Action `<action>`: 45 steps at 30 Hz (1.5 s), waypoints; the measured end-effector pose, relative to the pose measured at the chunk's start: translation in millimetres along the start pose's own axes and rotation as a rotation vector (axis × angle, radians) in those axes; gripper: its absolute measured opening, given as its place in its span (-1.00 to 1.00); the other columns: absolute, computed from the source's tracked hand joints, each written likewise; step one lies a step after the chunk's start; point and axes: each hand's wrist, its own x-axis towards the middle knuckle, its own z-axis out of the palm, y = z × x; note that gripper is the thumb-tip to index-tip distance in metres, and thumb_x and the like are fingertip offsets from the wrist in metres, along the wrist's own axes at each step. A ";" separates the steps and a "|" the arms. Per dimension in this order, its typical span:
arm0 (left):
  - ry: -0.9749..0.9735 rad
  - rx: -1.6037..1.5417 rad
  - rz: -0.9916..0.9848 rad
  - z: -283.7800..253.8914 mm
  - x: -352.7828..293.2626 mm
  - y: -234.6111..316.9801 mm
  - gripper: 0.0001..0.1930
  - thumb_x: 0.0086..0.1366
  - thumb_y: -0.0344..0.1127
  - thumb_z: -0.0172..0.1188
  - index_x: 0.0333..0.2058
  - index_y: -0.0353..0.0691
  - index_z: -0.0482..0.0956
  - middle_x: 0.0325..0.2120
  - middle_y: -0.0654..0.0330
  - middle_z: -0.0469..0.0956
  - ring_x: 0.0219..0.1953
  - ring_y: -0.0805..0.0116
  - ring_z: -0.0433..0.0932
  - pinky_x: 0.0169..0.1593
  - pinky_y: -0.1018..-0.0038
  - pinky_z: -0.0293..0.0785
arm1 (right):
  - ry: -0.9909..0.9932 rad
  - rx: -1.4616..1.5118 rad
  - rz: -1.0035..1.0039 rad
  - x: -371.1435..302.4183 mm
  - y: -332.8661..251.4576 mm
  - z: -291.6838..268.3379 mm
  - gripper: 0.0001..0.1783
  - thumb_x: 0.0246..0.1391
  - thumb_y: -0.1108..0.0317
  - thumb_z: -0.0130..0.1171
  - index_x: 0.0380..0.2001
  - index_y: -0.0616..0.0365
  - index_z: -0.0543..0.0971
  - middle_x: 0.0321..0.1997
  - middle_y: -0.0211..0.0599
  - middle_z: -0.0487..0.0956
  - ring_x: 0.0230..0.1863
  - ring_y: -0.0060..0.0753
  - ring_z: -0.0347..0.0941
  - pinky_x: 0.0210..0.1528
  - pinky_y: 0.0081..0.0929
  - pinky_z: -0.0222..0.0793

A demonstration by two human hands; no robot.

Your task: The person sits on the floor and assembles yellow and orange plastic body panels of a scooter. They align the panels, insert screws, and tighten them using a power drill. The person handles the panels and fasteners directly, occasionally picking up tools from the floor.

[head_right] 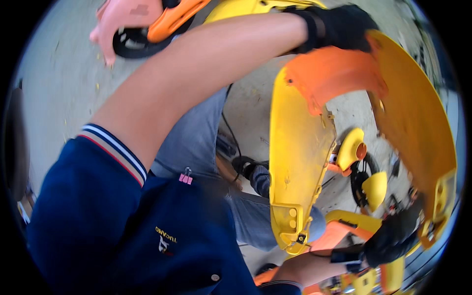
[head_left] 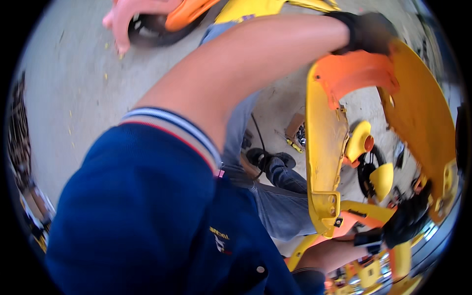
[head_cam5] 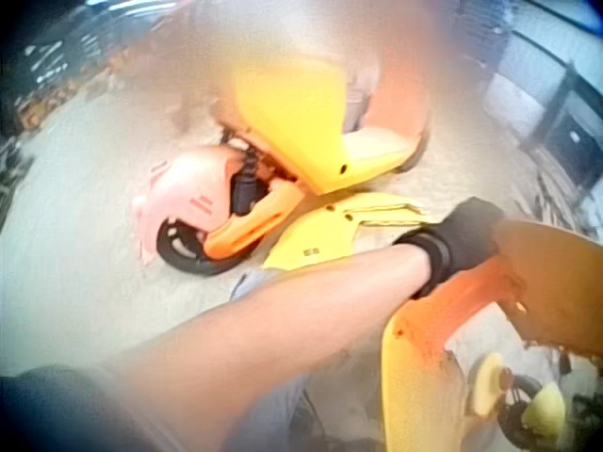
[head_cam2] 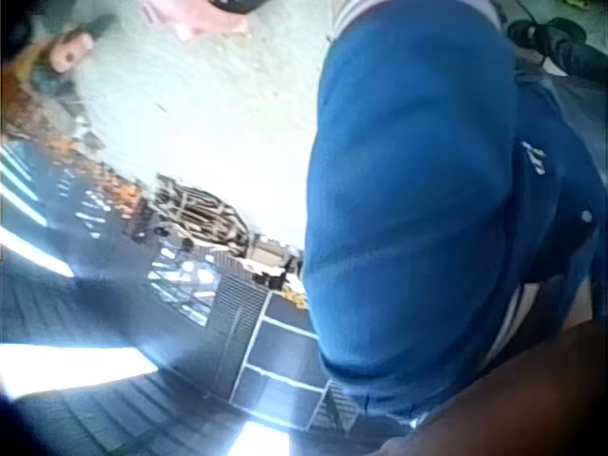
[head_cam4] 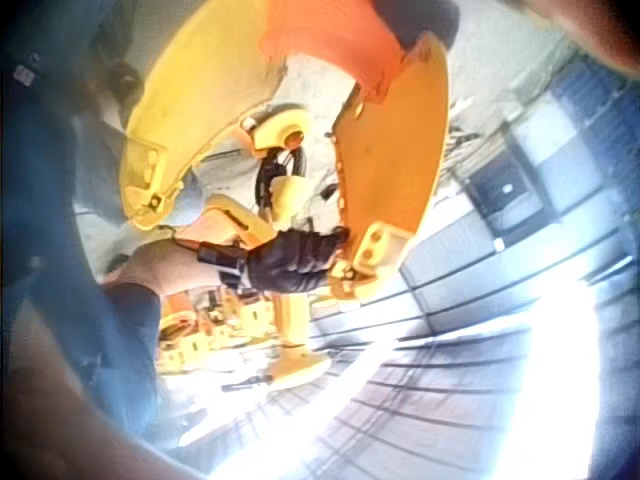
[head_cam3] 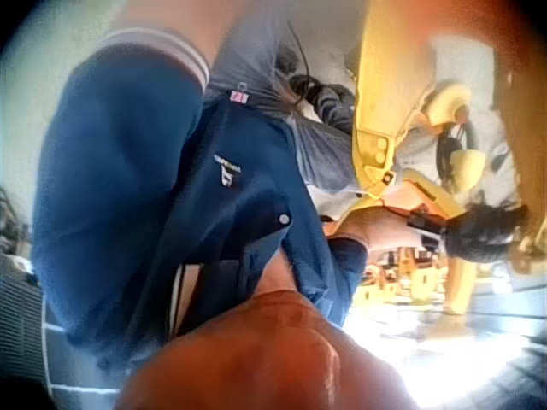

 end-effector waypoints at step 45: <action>-0.084 0.188 -0.176 67.4 19.4 17.4 -0.83 0.00 -0.24 0.24 -0.47 -0.17 0.68 -0.45 0.07 0.64 -0.32 0.08 0.62 -0.24 0.25 0.54 | 0.110 -0.620 -0.192 -53.8 47.2 -39.9 -0.78 0.17 0.22 0.05 -0.45 0.11 0.35 -0.55 -0.38 0.33 -0.57 -0.39 0.25 -0.44 -0.44 0.25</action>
